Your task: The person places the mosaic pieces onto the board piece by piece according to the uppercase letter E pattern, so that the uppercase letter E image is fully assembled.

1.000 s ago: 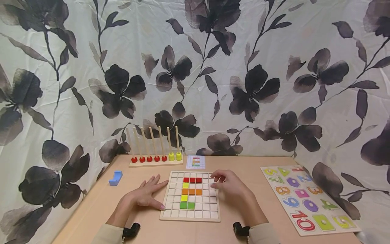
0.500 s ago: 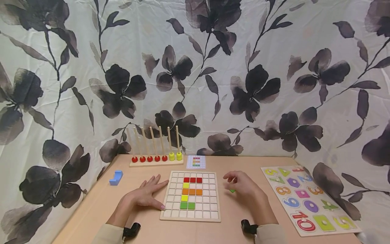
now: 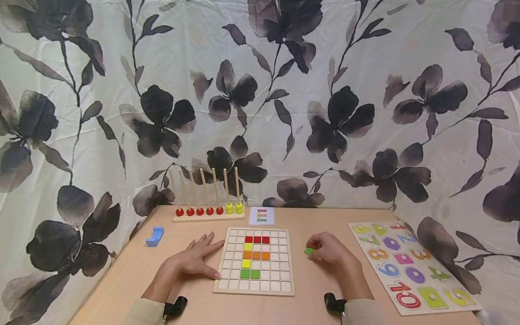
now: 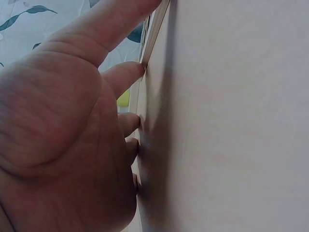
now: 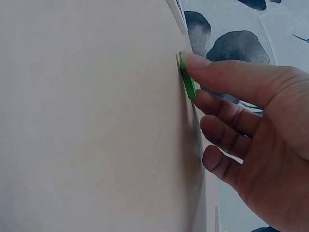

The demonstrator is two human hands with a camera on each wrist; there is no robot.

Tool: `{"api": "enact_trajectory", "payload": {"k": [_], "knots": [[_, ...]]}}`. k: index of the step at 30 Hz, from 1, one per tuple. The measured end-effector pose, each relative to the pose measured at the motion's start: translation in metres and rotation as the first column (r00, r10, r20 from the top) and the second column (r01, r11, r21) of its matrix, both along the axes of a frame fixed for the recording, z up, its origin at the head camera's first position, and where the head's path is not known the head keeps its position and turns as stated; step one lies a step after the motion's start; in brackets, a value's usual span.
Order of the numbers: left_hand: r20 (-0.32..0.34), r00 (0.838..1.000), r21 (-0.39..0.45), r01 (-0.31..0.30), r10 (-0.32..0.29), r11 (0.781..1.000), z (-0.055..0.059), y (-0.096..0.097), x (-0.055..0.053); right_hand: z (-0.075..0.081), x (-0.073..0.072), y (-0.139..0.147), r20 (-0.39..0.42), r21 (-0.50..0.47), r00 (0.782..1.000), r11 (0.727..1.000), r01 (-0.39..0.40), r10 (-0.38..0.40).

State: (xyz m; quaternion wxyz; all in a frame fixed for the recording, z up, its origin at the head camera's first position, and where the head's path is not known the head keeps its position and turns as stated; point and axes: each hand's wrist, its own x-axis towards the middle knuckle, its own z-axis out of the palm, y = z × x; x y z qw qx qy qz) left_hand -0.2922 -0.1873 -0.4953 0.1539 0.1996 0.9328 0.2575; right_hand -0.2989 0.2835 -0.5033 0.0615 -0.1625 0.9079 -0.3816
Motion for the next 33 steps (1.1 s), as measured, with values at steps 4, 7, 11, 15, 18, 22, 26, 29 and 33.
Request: {"api": "enact_trajectory", "payload": {"k": [4, 7, 11, 15, 18, 22, 26, 29, 33], "knots": [[-0.006, 1.000, -0.004, 0.003, -0.003, 1.000, -0.001, 0.000, -0.001, -0.002, 0.000, 0.000, 0.003, 0.002, 1.000, 1.000, 0.021, -0.021], [-0.010, 1.000, -0.006, 0.003, -0.003, 1.000, -0.002, -0.001, -0.001, -0.002, -0.001, -0.001, 0.003, -0.006, 1.000, 1.000, 0.029, -0.029], [-0.005, 1.000, -0.004, -0.004, 0.004, 1.000, -0.002, 0.000, -0.001, -0.003, -0.002, -0.001, 0.015, -0.030, 0.999, 0.999, 0.043, -0.042], [-0.002, 1.000, -0.002, -0.009, 0.009, 1.000, -0.002, 0.000, -0.001, -0.002, -0.002, -0.002, 0.028, -0.081, 0.998, 0.995, 0.053, -0.051], [-0.002, 1.000, -0.003, -0.008, 0.008, 1.000, -0.002, 0.000, 0.000, 0.000, -0.002, -0.004, 0.042, -0.128, 0.998, 0.991, 0.043, -0.038], [-0.003, 1.000, -0.001, -0.010, 0.010, 1.000, -0.002, 0.000, 0.000, 0.003, -0.002, -0.011, 0.065, -0.187, 0.998, 0.982, 0.010, 0.002], [0.000, 1.000, 0.005, -0.011, 0.011, 1.000, -0.003, -0.001, -0.002, 0.007, -0.002, -0.021, 0.065, -0.234, 0.997, 0.972, -0.035, 0.052], [-0.002, 1.000, 0.004, -0.007, 0.007, 1.000, -0.003, -0.001, -0.003, 0.011, -0.001, -0.030, 0.066, -0.266, 0.995, 0.963, -0.054, 0.074], [-0.003, 1.000, 0.001, -0.003, 0.003, 1.000, -0.005, -0.001, -0.005, 0.014, 0.001, -0.041, 0.064, -0.279, 0.994, 0.958, -0.065, 0.086]]}}
